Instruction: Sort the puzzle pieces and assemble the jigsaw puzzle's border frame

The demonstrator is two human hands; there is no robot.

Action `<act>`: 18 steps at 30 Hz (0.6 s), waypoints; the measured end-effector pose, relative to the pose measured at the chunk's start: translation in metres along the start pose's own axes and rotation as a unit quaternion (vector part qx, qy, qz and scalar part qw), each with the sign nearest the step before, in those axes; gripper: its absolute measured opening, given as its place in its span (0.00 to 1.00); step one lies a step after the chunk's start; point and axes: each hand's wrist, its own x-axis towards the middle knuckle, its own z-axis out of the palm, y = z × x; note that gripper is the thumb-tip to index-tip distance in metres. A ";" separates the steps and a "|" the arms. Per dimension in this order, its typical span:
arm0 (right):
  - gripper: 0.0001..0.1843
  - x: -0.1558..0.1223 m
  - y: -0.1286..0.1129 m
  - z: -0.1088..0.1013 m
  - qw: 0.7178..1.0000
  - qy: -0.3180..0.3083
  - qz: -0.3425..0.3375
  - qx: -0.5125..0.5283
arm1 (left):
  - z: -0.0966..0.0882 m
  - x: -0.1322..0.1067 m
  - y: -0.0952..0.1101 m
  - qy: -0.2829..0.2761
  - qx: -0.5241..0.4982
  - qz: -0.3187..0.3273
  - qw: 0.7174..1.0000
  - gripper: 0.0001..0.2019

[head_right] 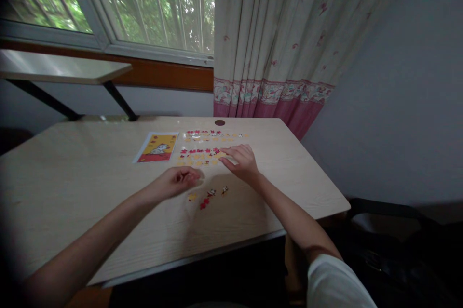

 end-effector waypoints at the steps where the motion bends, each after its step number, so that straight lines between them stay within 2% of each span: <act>1: 0.11 0.001 0.003 -0.002 1.000 0.003 0.004 -0.003 | -0.005 -0.003 0.001 -0.016 0.055 0.015 0.998 0.12; 5: 0.11 0.002 0.005 -0.007 1.000 -0.004 0.003 -0.005 | -0.021 -0.009 0.004 -0.065 0.217 0.016 0.974 0.12; 9: 0.12 0.000 0.005 -0.003 0.999 -0.036 0.030 0.015 | -0.026 -0.009 0.003 -0.087 0.257 0.047 0.961 0.13; 12: 0.13 -0.006 0.010 0.007 0.990 -0.102 0.085 0.045 | -0.025 -0.010 0.004 -0.108 0.266 0.078 0.955 0.13; 16: 0.12 -0.016 0.021 0.024 0.957 -0.230 0.161 0.074 | -0.023 -0.012 0.011 -0.126 0.273 0.086 0.950 0.13; 18: 0.11 -0.020 0.025 0.029 0.944 -0.262 0.183 0.078 | -0.023 -0.013 0.013 -0.131 0.273 0.086 0.949 0.14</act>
